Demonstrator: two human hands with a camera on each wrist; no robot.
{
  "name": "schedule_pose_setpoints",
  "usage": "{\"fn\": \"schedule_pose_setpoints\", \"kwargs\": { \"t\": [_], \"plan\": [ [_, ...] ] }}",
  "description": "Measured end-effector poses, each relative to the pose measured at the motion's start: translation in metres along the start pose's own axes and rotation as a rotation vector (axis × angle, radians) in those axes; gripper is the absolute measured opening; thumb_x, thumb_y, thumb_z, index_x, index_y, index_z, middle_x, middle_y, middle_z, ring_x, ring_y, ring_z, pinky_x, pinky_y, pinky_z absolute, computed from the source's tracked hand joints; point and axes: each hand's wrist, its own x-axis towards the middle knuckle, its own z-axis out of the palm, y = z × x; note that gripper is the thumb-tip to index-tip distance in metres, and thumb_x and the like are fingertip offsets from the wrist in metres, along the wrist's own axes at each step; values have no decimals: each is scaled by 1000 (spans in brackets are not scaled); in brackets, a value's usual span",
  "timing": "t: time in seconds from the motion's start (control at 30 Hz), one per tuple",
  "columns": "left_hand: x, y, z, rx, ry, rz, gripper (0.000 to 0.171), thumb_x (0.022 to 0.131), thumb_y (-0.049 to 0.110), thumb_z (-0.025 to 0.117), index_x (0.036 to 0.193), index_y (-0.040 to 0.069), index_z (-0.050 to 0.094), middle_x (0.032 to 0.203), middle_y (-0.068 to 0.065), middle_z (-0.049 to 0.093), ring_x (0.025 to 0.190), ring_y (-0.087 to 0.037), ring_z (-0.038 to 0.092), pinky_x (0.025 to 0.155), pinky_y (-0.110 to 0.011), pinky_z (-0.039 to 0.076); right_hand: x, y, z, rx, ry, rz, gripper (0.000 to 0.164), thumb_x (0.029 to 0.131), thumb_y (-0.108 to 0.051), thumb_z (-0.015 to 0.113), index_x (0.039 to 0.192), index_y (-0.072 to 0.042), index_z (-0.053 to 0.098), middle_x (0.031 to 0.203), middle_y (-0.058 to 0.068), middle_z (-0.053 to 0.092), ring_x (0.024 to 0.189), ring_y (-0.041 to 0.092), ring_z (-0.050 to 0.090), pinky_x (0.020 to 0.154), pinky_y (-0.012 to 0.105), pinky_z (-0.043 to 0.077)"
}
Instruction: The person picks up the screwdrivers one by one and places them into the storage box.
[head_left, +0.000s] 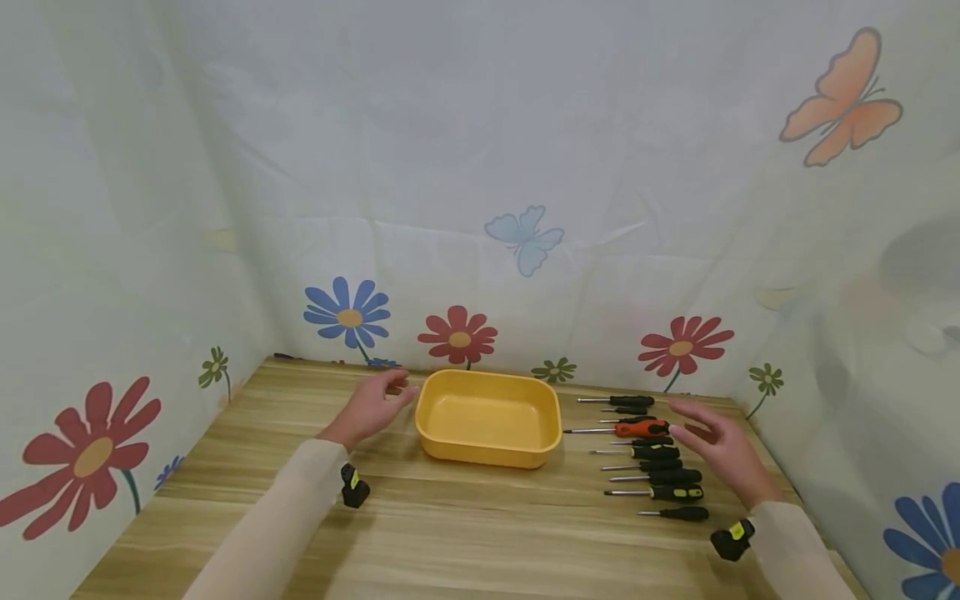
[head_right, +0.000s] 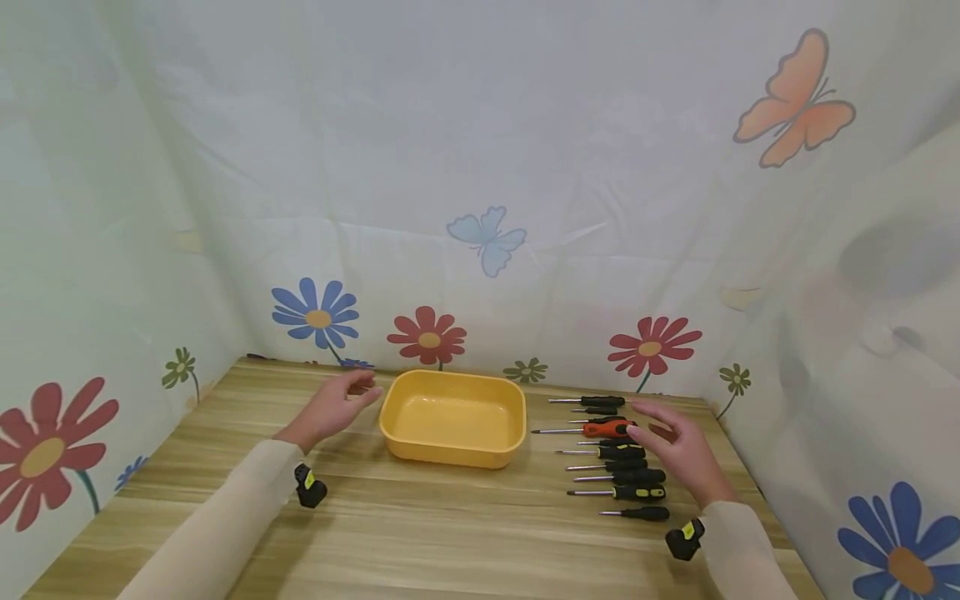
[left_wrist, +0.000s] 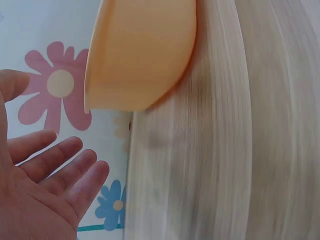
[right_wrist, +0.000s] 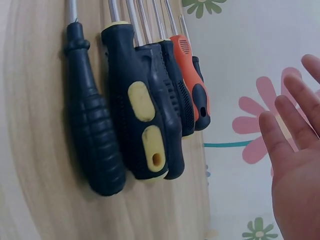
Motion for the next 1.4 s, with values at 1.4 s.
{"fn": "schedule_pose_setpoints", "kwargs": {
  "t": [1.4],
  "plan": [
    [0, -2, 16, -336, -49, -143, 49, 92, 10, 75, 139, 5, 62, 130, -15, 69, 113, -29, 69, 96, -40, 60, -37, 15, -6, 7, 58, 85, 49, 102, -38, 62, 140, -7, 62, 141, 11, 64, 112, -22, 49, 86, 6, 48]
  ]
}}
